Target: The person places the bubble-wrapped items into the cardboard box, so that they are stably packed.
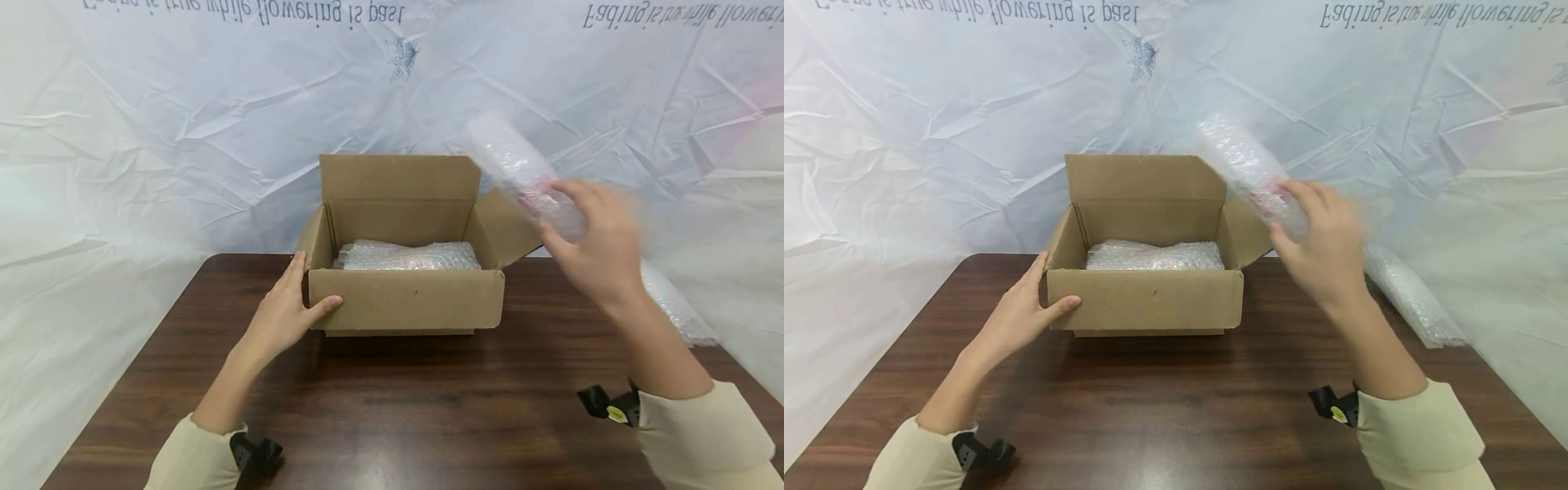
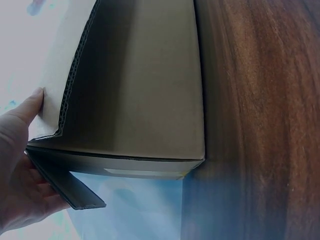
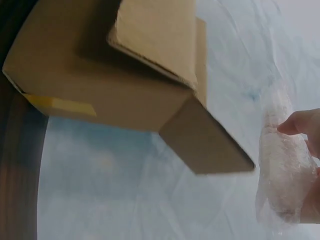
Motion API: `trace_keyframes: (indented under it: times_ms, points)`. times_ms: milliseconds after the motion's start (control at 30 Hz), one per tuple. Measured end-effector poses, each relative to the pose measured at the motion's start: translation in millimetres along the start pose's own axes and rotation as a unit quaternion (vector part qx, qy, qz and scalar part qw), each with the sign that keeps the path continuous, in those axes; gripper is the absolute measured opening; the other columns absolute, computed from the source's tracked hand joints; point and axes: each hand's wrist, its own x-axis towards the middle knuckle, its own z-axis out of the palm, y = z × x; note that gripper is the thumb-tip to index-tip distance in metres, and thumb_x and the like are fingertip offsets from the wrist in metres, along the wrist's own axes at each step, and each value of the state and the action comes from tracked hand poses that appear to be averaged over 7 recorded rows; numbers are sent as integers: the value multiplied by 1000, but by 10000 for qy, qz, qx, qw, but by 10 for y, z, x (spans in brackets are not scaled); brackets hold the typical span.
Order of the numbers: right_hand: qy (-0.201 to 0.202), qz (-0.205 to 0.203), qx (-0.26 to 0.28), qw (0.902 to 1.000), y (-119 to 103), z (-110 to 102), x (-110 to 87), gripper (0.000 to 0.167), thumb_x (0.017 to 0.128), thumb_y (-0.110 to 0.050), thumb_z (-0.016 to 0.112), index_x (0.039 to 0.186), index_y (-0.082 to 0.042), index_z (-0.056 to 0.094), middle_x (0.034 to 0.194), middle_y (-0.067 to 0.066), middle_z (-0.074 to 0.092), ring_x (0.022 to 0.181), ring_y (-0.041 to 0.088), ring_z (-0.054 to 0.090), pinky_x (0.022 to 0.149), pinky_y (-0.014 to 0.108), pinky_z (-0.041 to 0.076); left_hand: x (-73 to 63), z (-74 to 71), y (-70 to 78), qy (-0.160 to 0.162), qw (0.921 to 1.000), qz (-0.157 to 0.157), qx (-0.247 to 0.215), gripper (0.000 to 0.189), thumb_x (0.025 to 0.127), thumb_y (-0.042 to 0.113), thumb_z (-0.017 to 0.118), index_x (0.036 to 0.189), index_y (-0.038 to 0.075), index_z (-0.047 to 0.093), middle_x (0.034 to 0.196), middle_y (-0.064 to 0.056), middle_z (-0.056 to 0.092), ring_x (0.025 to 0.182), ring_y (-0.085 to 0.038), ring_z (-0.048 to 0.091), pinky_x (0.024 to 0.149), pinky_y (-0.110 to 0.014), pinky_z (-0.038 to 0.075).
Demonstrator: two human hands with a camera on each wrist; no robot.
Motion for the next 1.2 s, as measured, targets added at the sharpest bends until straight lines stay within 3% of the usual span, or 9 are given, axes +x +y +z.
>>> trace_keyframes:
  times_ms: [300,500,633,833,1000,1200]
  points:
    - [-840,-499,-171,9951,-249,320,154,44,74,-6,69,117,-4,60,117,19,57,106,40,50,89,51,39,-8,19,10,15,10000,64,-19,105,81,65,51,147,-2,3,152,-19,8,136,-36,15,105,-53,21]
    - [-1665,-774,-227,9827,-336,550,299,44,76,-8,68,119,-8,58,118,13,56,108,36,49,90,48,40,-16,26,7,26,10000,83,-15,105,81,65,51,147,-1,3,152,-19,7,136,-36,14,105,-54,21]
    - [-2259,-976,-221,9690,-378,718,382,45,77,-9,68,121,-9,58,120,11,55,110,33,48,92,46,39,-22,22,3,43,9999,91,-17,105,82,65,51,147,-2,4,152,-20,8,136,-37,14,105,-54,21]
    - [-3038,-1526,-395,9396,-408,922,445,46,79,-11,70,123,-10,58,121,11,55,108,33,50,85,46,42,-30,8,-6,35,10000,57,13,105,82,65,50,147,-1,2,152,-19,6,136,-38,15,104,-55,21]
    - [-3525,-1621,-543,9201,-411,1021,468,43,80,-10,68,122,-15,60,122,7,56,108,33,51,82,48,42,-27,0,-9,31,10000,48,-8,105,82,65,50,147,-1,2,152,-19,6,136,-38,15,104,-55,21]
    - [-4051,-1758,-880,8929,-394,1098,485,40,84,-14,66,123,-19,58,128,2,53,117,30,46,87,50,37,-19,1,-5,62,9999,80,-87,105,82,64,52,147,-3,3,151,-20,8,135,-38,16,104,-55,21]
